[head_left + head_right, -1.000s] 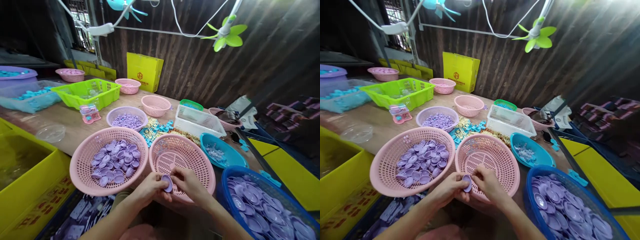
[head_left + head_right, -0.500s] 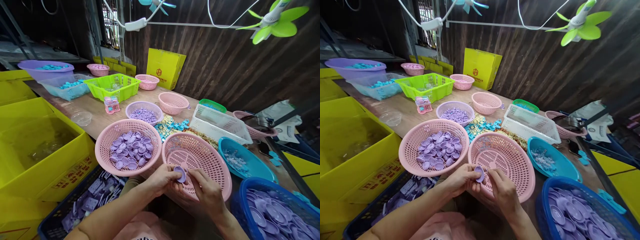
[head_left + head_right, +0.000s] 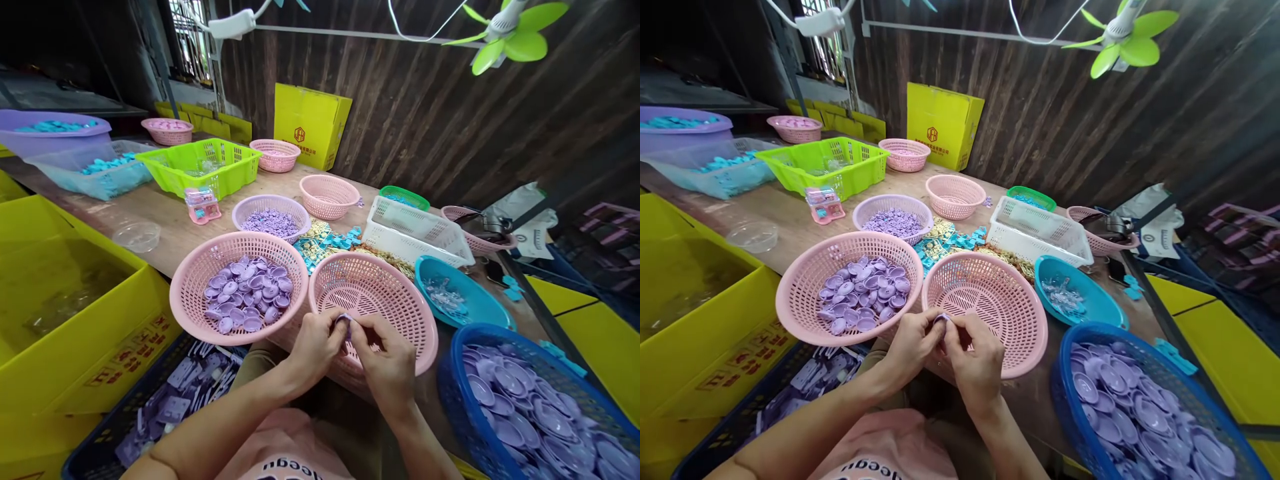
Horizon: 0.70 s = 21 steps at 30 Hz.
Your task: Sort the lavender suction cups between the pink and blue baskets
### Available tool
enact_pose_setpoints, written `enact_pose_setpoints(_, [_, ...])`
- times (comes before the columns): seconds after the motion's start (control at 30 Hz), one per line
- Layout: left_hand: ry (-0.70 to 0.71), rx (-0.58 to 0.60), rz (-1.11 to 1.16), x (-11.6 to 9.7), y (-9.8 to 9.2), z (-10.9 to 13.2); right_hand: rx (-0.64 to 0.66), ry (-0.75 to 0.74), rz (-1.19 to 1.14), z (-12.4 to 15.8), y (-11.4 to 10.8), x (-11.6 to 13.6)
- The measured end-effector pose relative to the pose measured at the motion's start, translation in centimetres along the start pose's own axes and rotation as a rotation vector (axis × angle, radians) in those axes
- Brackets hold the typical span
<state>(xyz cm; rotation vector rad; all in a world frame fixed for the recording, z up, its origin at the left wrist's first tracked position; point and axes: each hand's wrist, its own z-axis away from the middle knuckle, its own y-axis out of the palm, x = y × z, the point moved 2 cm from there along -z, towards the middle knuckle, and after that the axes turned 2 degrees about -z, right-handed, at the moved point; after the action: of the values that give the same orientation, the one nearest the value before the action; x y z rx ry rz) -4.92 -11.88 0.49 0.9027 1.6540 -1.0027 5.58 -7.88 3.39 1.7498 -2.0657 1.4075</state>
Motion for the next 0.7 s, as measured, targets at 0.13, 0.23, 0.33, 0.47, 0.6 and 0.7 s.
enact_pose_setpoints(0.13, [0.1,-0.041,-0.216,-0.1,-0.3,0.2,0.007,-0.002,0.032,0.0,0.2,0.3])
enact_pose_setpoints(0.23, [0.219,-0.097,-0.396,0.1,-0.4,0.5,-0.012,-0.064,0.092,0.0,0.4,0.8])
enact_pose_setpoints(0.33, [0.297,-0.137,-0.5,0.5,-0.4,0.7,-0.033,-0.133,0.115,-0.1,0.8,1.1])
enact_pose_setpoints(0.47, [0.339,-0.186,-0.586,0.5,-0.1,0.5,-0.046,-0.118,0.114,0.2,1.8,0.9])
enact_pose_setpoints(0.6, [0.382,-0.224,-0.683,0.0,-0.8,0.6,-0.04,-0.067,0.031,0.4,2.7,1.2])
enact_pose_setpoints(0.7, [0.375,-0.28,-0.786,0.9,-5.0,0.4,0.074,-0.037,-0.094,-0.2,1.5,0.0])
